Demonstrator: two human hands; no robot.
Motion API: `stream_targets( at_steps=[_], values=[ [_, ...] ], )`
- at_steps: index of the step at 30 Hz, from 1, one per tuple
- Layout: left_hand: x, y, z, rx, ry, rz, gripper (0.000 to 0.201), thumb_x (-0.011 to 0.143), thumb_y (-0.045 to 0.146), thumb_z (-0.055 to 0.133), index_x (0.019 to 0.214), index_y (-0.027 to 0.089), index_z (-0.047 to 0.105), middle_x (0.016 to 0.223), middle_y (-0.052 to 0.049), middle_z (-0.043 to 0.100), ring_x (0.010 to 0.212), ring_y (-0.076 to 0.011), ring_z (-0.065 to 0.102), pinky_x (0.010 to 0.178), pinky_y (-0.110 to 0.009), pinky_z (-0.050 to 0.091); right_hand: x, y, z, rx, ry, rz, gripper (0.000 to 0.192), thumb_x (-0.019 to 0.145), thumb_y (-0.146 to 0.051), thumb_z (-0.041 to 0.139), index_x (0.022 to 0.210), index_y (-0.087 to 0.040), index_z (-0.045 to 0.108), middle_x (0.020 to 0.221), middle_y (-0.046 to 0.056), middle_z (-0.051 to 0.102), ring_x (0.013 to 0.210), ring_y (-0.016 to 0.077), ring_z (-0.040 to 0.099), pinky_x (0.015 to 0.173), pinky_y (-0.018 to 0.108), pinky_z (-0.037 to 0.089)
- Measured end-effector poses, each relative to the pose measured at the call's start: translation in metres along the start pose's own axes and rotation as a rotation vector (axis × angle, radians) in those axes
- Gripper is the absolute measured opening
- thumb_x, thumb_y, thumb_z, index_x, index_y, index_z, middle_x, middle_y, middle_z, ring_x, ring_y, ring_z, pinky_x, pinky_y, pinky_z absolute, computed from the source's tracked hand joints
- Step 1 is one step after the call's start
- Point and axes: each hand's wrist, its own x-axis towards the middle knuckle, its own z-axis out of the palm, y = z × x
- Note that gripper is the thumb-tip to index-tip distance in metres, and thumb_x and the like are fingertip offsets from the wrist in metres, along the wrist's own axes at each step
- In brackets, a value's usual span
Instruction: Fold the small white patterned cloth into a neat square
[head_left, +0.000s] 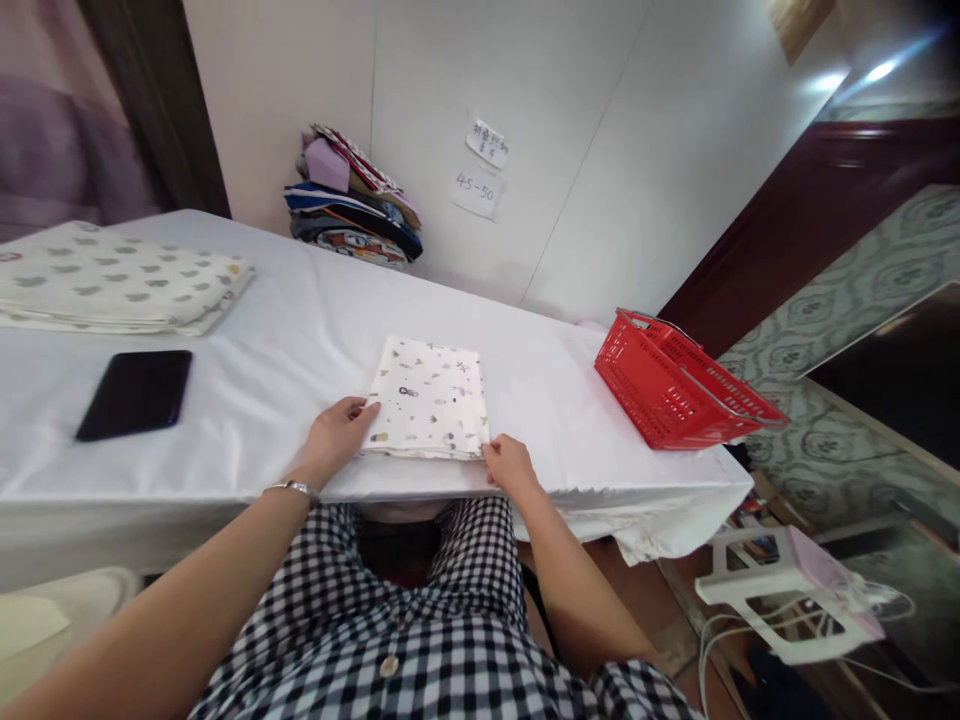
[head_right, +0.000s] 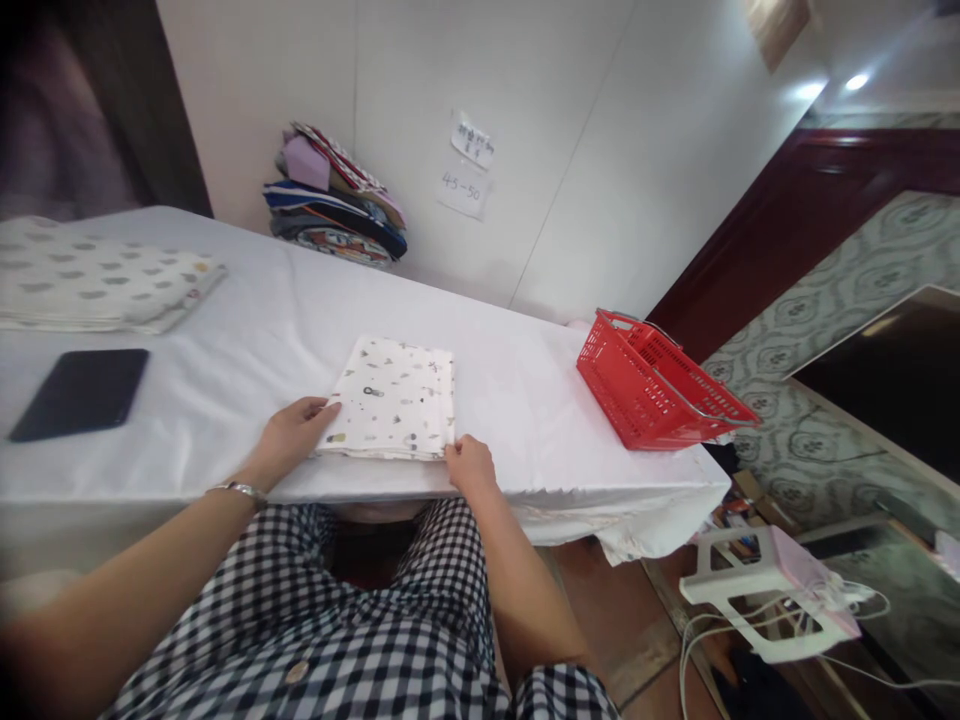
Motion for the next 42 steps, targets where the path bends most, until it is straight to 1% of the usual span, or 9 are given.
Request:
stream_targets(
  at_steps=[4, 10, 17, 20, 25, 28, 34, 38, 42],
  values=[
    [0.001, -0.001, 0.001, 0.006, 0.002, -0.007, 0.040, 0.078, 0.050, 0.048, 0.100, 0.021, 0.065, 0.095, -0.006, 0.070, 0.089, -0.0246, 0.063, 0.080, -0.032, 0.049, -0.003, -0.001, 0.001, 0.057, -0.019, 0.011, 0.016, 0.081, -0.027, 0.052, 0.066, -0.020, 0.054, 0.050, -0.004, 0.058, 0.035, 0.0090, 0.051, 0.051, 0.022, 0.038],
    [0.002, -0.004, 0.002, -0.015, -0.001, -0.005, 0.038, 0.078, 0.050, 0.048, 0.098, 0.022, 0.065, 0.095, -0.005, 0.070, 0.089, -0.0238, 0.063, 0.079, -0.031, 0.048, -0.003, 0.004, 0.010, 0.416, -0.028, 0.108, 0.011, 0.075, -0.026, 0.054, 0.067, -0.020, 0.049, 0.060, -0.004, 0.063, 0.036, 0.0082, 0.053, 0.037, 0.019, 0.034],
    [0.004, -0.006, 0.004, -0.003, 0.002, 0.017, 0.038, 0.079, 0.050, 0.048, 0.099, 0.022, 0.064, 0.094, -0.005, 0.070, 0.088, -0.0236, 0.064, 0.079, -0.031, 0.049, 0.010, -0.001, -0.007, 0.719, 0.080, 0.034, 0.014, 0.067, -0.029, 0.059, 0.062, -0.020, 0.049, 0.043, -0.007, 0.052, 0.038, 0.0088, 0.049, 0.036, 0.017, 0.035],
    [0.003, -0.005, 0.003, 0.007, 0.011, 0.020, 0.039, 0.078, 0.050, 0.049, 0.099, 0.021, 0.065, 0.094, -0.006, 0.070, 0.090, -0.0240, 0.064, 0.079, -0.031, 0.049, 0.015, 0.005, -0.010, 0.697, 0.050, 0.107, 0.013, 0.067, -0.025, 0.059, 0.062, -0.020, 0.048, 0.042, -0.007, 0.052, 0.038, 0.0083, 0.048, 0.038, 0.018, 0.037],
    [0.002, -0.003, 0.002, 0.016, 0.011, 0.028, 0.039, 0.077, 0.049, 0.050, 0.100, 0.021, 0.065, 0.094, -0.006, 0.070, 0.089, -0.0240, 0.064, 0.078, -0.030, 0.050, 0.014, 0.015, 0.000, 0.638, -0.065, 0.226, 0.009, 0.069, -0.020, 0.057, 0.068, -0.019, 0.048, 0.044, -0.006, 0.054, 0.037, 0.0088, 0.049, 0.037, 0.018, 0.039],
    [0.002, -0.003, 0.001, 0.026, 0.009, 0.033, 0.041, 0.078, 0.049, 0.049, 0.101, 0.020, 0.065, 0.096, -0.006, 0.070, 0.090, -0.0241, 0.064, 0.078, -0.030, 0.049, 0.016, 0.015, -0.001, 0.606, -0.151, 0.275, 0.009, 0.072, -0.021, 0.059, 0.074, -0.018, 0.050, 0.047, -0.005, 0.057, 0.037, 0.0093, 0.051, 0.036, 0.018, 0.040],
    [0.004, -0.006, 0.002, 0.030, 0.000, 0.037, 0.042, 0.079, 0.049, 0.048, 0.103, 0.020, 0.064, 0.095, -0.006, 0.070, 0.089, -0.0238, 0.064, 0.080, -0.031, 0.048, 0.021, 0.017, -0.005, 0.552, -0.302, 0.333, 0.011, 0.076, -0.026, 0.057, 0.074, -0.017, 0.050, 0.049, -0.002, 0.059, 0.036, 0.0110, 0.053, 0.035, 0.019, 0.039],
    [0.004, -0.007, 0.003, 0.009, 0.009, 0.059, 0.041, 0.079, 0.049, 0.048, 0.101, 0.019, 0.064, 0.093, -0.007, 0.070, 0.087, -0.0228, 0.064, 0.077, -0.030, 0.048, 0.021, 0.017, -0.002, 0.539, -0.323, 0.323, 0.009, 0.078, -0.025, 0.052, 0.073, -0.018, 0.049, 0.050, -0.002, 0.058, 0.037, 0.0107, 0.054, 0.035, 0.018, 0.036],
    [0.003, -0.008, 0.003, 0.016, 0.011, 0.054, 0.041, 0.077, 0.048, 0.049, 0.102, 0.018, 0.064, 0.092, -0.006, 0.069, 0.086, -0.0220, 0.064, 0.076, -0.029, 0.048, 0.022, 0.016, -0.002, 0.509, -0.242, 0.254, 0.010, 0.075, -0.021, 0.052, 0.068, -0.018, 0.047, 0.046, -0.005, 0.054, 0.035, 0.0069, 0.048, 0.035, 0.017, 0.030]
  ],
)
